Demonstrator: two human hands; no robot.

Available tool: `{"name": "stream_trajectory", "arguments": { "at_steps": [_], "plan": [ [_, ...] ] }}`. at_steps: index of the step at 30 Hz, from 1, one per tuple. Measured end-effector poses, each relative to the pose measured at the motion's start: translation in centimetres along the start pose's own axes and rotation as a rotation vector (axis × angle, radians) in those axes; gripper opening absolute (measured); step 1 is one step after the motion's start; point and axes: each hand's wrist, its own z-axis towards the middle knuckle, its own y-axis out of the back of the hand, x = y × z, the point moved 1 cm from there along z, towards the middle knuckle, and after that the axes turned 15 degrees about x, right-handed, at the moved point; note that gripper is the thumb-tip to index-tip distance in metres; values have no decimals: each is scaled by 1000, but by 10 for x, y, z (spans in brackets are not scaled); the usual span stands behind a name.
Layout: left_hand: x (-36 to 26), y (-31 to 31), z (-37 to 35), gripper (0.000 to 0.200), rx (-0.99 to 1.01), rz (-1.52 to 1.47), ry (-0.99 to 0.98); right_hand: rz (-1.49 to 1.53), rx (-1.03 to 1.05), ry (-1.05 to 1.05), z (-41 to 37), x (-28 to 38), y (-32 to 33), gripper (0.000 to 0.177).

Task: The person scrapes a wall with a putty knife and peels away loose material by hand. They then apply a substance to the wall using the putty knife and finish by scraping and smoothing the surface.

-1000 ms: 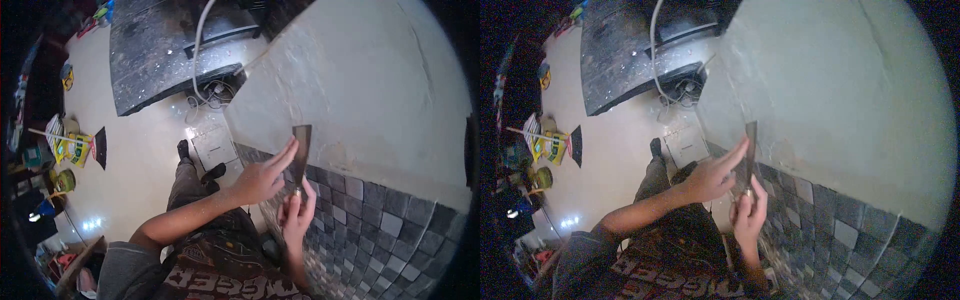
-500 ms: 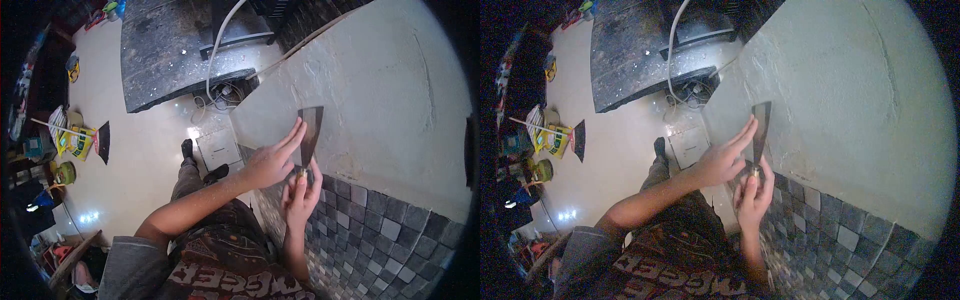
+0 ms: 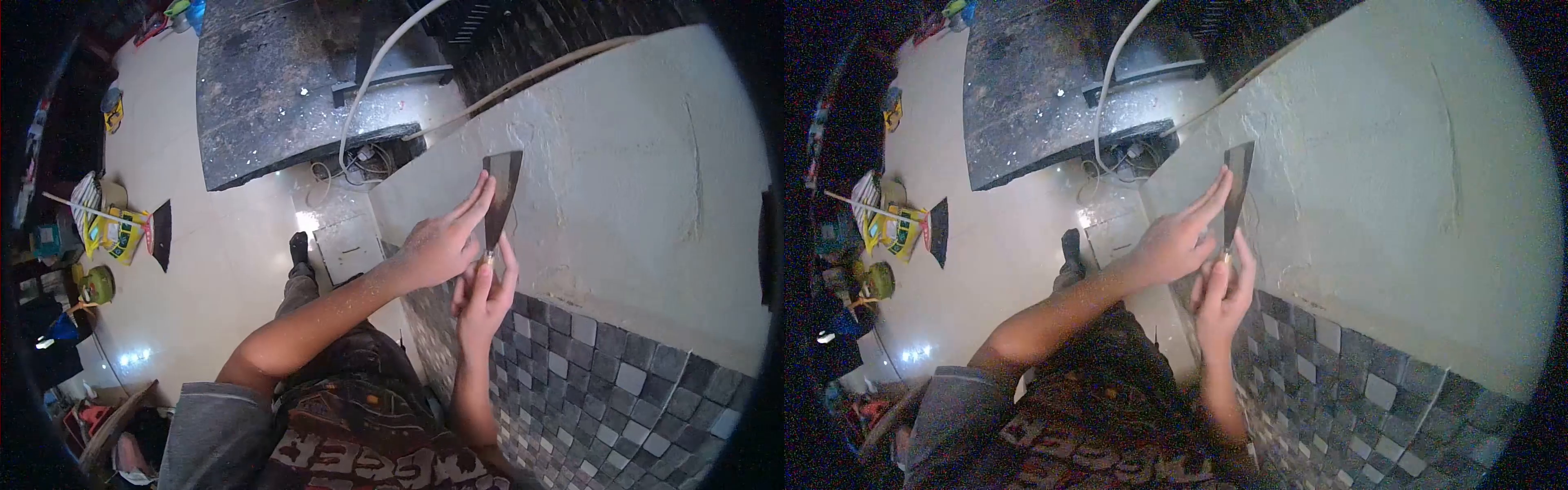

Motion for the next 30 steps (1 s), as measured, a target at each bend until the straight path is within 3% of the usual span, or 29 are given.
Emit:
{"name": "stream_trajectory", "arguments": {
  "at_steps": [5,8,13,16,21,24,25,30],
  "plan": [
    [-5,2,-2,93,41,6,-3,12,-18,15,-1,4,1,44],
    [-6,27,17,94,68,-68,185,92,7,28,29,4,-10,42],
    [9,23,4,94,5,34,-50,47,-38,18,10,11,-29,44],
    [-8,24,0,92,176,-4,77,110,-75,-6,-3,15,-23,45],
    [7,40,15,92,29,4,34,55,-21,17,25,19,-32,46],
    [3,36,6,92,97,38,-14,52,-79,-29,6,21,-36,47],
    [-2,33,3,94,193,10,70,83,-128,-44,-2,23,-38,47],
    [-3,28,5,95,194,5,65,76,-119,-20,-5,20,-25,45]
  ]
}}
